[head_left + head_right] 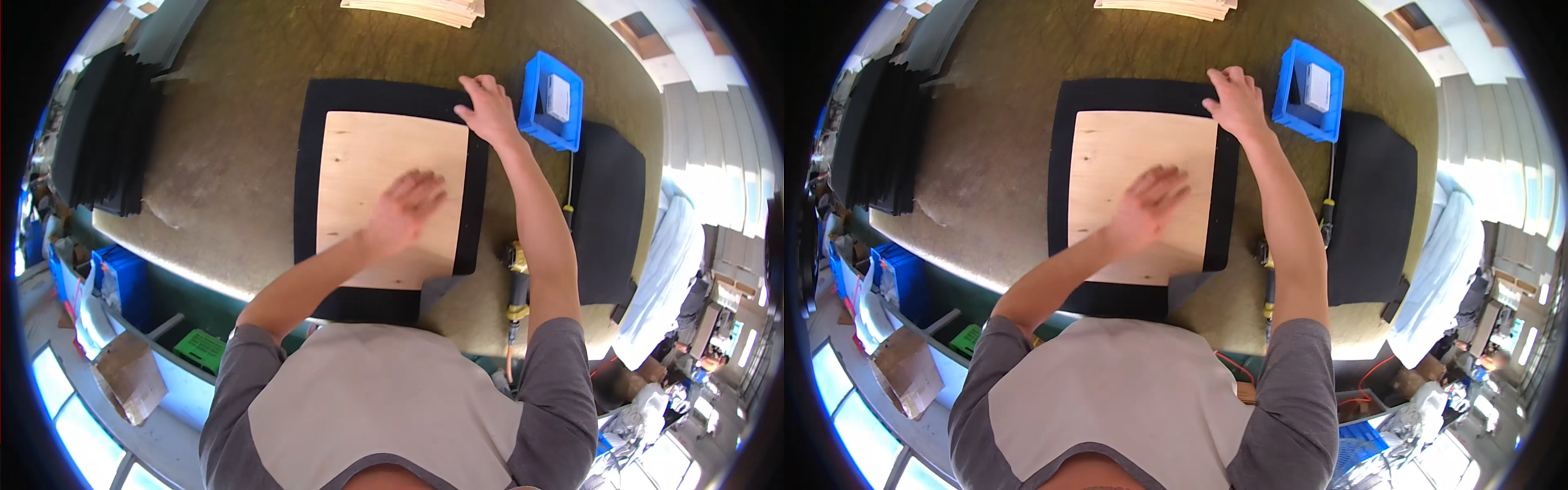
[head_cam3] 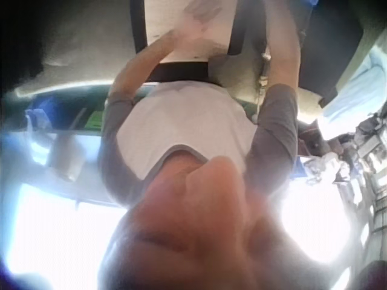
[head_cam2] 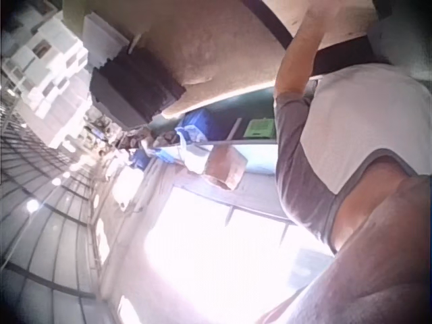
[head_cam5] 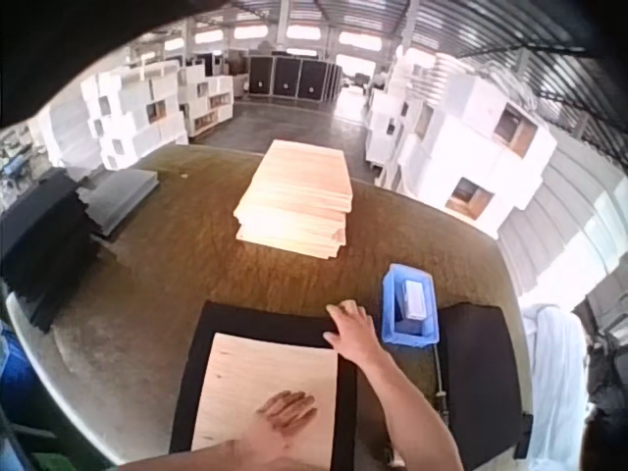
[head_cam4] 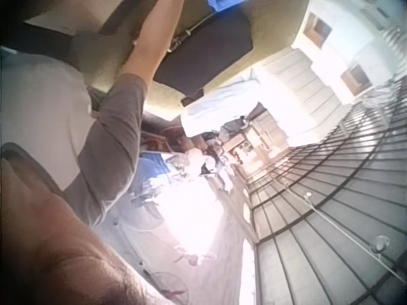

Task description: Upholstering wooden panels with black fabric using a pneumatic staple gun.

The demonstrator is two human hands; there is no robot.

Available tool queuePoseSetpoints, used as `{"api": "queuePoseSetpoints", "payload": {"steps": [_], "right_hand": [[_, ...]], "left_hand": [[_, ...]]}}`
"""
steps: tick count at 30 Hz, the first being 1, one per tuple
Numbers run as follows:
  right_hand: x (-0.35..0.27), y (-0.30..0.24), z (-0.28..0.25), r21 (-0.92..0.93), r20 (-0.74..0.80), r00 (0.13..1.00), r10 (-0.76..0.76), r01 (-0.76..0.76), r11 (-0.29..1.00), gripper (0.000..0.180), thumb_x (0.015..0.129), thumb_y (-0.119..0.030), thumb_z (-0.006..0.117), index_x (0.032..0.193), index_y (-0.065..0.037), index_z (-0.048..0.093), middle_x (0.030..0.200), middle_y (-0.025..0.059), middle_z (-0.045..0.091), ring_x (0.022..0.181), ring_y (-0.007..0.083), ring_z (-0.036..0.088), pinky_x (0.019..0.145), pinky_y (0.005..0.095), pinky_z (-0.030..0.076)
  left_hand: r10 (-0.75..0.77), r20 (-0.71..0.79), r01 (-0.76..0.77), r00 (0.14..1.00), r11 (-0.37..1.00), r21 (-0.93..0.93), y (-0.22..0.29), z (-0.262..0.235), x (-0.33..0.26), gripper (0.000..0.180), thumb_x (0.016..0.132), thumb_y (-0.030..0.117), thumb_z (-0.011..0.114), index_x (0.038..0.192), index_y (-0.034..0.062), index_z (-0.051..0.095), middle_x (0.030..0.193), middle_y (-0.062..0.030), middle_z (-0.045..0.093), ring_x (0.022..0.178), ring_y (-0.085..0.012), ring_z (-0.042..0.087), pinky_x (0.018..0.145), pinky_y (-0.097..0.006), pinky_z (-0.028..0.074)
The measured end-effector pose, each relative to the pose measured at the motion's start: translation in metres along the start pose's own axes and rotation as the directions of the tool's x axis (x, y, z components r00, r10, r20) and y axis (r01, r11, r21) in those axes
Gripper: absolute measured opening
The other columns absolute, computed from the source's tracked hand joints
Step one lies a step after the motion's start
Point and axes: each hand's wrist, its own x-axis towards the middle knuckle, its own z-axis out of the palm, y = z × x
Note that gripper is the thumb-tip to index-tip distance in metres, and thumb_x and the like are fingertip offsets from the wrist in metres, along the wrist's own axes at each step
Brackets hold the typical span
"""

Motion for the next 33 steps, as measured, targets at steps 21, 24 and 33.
{"api": "queuePoseSetpoints", "payload": {"steps": [21, 24, 33], "right_hand": [[-0.174, -0.044, -0.039, 0.019, -0.128, 0.976, -0.173, 0.177, 0.984, 0.032, 0.079, -0.001, 0.065, 0.11, -0.004, 0.068, 0.115, 0.0129, 0.071, 0.112, 0.0316, 0.066, 0.098, 0.0435, 0.051], [-0.268, -0.061, -0.065, 0.134, -0.256, 0.896, 0.363, -0.339, 0.931, 0.052, 0.079, 0.005, 0.073, 0.13, 0.0, 0.063, 0.12, 0.0211, 0.063, 0.112, 0.0396, 0.062, 0.096, 0.0464, 0.051], [-0.358, -0.031, -0.048, 0.023, 0.011, 0.752, 0.659, -0.66, 0.751, 0.085, 0.078, -0.007, 0.076, 0.153, 0.003, 0.037, 0.115, 0.0251, 0.06, 0.106, 0.042, 0.06, 0.097, 0.0475, 0.05]], "left_hand": [[-0.154, 0.21, 0.099, 0.965, 0.963, 0.249, -0.045, 0.021, 0.025, 0.021, 0.096, 0.029, 0.059, 0.108, 0.0118, 0.062, 0.159, -0.0218, 0.039, 0.151, -0.0367, 0.033, 0.124, -0.053, 0.023], [-0.147, 0.19, 0.094, 0.971, 0.96, 0.263, -0.046, 0.013, 0.027, 0.02, 0.098, 0.028, 0.058, 0.107, 0.0098, 0.06, 0.156, -0.0198, 0.043, 0.148, -0.0357, 0.038, 0.122, -0.051, 0.026], [-0.084, 0.102, 0.057, 0.991, 0.967, 0.249, -0.048, 0.023, 0.029, 0.026, 0.098, 0.026, 0.057, 0.113, 0.0056, 0.059, 0.15, -0.0196, 0.05, 0.143, -0.0341, 0.043, 0.119, -0.051, 0.033]]}}
